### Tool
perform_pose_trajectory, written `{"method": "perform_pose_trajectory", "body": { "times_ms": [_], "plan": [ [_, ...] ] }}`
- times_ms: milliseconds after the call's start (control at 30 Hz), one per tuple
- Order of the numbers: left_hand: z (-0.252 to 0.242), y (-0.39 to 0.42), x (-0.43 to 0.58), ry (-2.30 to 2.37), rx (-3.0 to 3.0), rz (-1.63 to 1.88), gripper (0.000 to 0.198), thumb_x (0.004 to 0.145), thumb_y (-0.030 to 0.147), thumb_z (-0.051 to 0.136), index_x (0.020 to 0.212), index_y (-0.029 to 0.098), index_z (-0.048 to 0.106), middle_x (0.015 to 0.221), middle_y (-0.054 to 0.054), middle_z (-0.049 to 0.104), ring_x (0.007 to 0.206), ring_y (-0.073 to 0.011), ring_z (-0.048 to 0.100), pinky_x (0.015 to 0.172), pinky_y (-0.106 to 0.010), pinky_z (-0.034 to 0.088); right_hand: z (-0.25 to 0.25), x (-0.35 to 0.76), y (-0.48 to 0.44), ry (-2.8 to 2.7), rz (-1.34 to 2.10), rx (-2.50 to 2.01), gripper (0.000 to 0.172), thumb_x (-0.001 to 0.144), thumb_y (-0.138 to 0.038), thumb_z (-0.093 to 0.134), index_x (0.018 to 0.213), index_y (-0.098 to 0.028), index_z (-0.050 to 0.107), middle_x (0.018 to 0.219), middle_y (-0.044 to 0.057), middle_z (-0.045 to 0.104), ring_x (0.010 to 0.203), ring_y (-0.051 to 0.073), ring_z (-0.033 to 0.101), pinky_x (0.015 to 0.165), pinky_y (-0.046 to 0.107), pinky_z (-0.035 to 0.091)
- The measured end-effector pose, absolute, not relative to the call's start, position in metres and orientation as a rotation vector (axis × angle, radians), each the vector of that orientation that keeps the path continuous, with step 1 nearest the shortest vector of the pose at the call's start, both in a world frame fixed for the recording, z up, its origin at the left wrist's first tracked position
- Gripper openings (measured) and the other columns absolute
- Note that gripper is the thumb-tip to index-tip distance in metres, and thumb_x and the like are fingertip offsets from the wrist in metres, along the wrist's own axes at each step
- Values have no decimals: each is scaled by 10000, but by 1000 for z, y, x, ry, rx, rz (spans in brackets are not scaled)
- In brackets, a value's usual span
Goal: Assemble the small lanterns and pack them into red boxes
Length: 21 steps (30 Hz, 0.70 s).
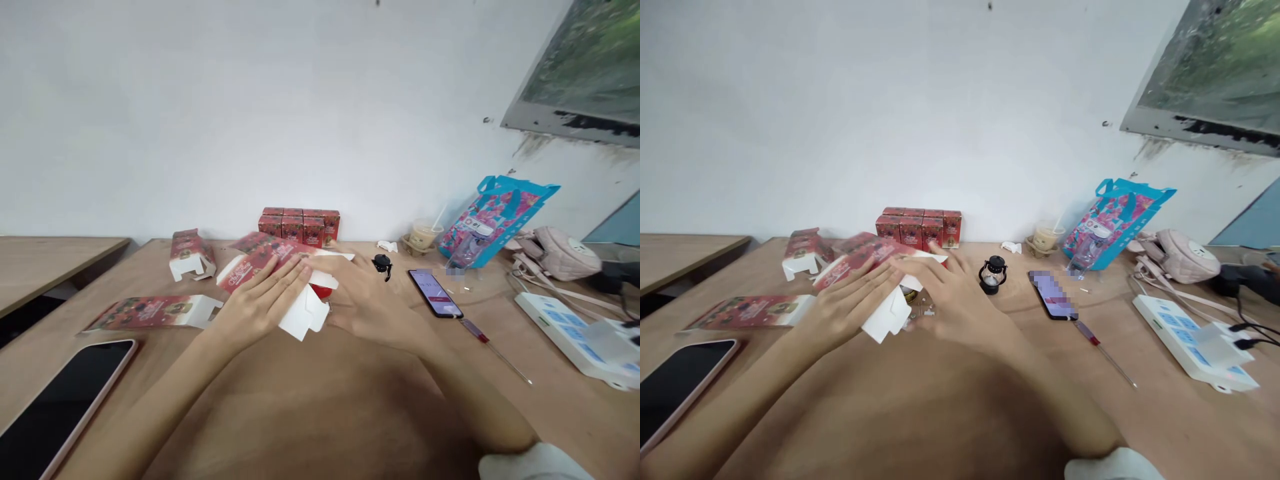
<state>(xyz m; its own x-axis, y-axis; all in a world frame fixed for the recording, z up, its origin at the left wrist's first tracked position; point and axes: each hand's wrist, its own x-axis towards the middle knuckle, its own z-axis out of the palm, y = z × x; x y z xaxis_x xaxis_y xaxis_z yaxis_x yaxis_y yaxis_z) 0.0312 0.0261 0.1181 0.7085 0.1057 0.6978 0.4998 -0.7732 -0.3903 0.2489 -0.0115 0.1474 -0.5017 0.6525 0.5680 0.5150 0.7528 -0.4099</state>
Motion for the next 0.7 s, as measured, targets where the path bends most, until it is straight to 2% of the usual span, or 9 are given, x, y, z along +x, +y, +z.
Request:
{"method": "perform_pose_trajectory", "body": {
  "times_ms": [100, 167, 233, 333, 367, 433, 533, 600, 700],
  "plan": [
    [130, 15, 29, -384, -2504, -951, 578, 908, 99, 409, 1440, 261, 251, 1221, -64, 640, 1086, -177, 631, 948, -335, 517, 145, 248, -9, -2132, -63, -932, 217, 820, -222, 612, 1005, -327, 658, 1016, 14, 698, 1280, 297, 431, 1083, 566, 199],
    [138, 8, 27, -436, -2567, -978, 548, 906, 127, 419, 1419, 280, 302, 1150, -45, 681, 982, -177, 677, 835, -300, 558, 146, 248, -10, -2076, -125, -920, 121, 846, -249, 583, 829, -313, 684, 857, 9, 723, 1186, 282, 527, 1040, 520, 281],
    [145, 3, 24, -608, -2611, -974, 487, 898, 213, 476, 1374, 257, 385, 1049, -46, 717, 837, -187, 704, 677, -271, 561, 150, 249, -13, -2054, -103, -876, 160, 866, -270, 565, 758, -295, 679, 772, -1, 724, 965, 237, 641, 958, 446, 373],
    [153, 1, 17, -824, -2690, -952, 318, 884, 302, 512, 1194, 246, 561, 827, -10, 741, 604, -157, 677, 495, -230, 473, 154, 250, -17, -2058, 11, -841, 177, 887, -304, 550, 768, -271, 677, 743, -5, 719, 746, 179, 653, 826, 354, 436],
    [155, 2, 15, -840, -2727, -929, 240, 891, 291, 492, 1091, 249, 618, 751, 5, 733, 553, -143, 656, 476, -223, 445, 154, 251, -17, -2070, 46, -844, 185, 893, -319, 542, 776, -265, 675, 744, -3, 717, 736, 175, 648, 798, 336, 441],
    [156, 5, 12, -872, -2790, -816, 223, 896, 248, 450, 912, 242, 672, 654, 16, 710, 500, -130, 620, 465, -220, 404, 153, 251, -16, -2146, 108, -886, 184, 898, -338, 531, 807, -258, 669, 776, 2, 714, 747, 175, 642, 757, 312, 442],
    [157, 9, 9, -1042, -2803, -499, 225, 854, 215, 468, 799, 230, 685, 604, 6, 688, 464, -139, 585, 437, -228, 347, 145, 250, -9, -2367, 194, -1026, 127, 874, -331, 570, 874, -248, 666, 796, 11, 705, 724, 185, 631, 687, 292, 434],
    [156, 10, 5, -1163, -2768, -323, 211, 807, 176, 485, 791, 239, 685, 617, 5, 687, 473, -149, 585, 431, -230, 330, 139, 250, -5, -2519, 234, -1073, 116, 836, -325, 623, 911, -249, 669, 815, 21, 703, 744, 204, 633, 671, 293, 431],
    [159, 15, -7, -1209, -2734, -263, 299, 755, 124, 473, 938, 260, 666, 813, -3, 725, 643, -170, 648, 518, -234, 405, 137, 253, -4, -2629, 254, -1045, 183, 818, -348, 644, 978, -261, 661, 897, 34, 706, 828, 225, 640, 705, 300, 442]
  ]
}}
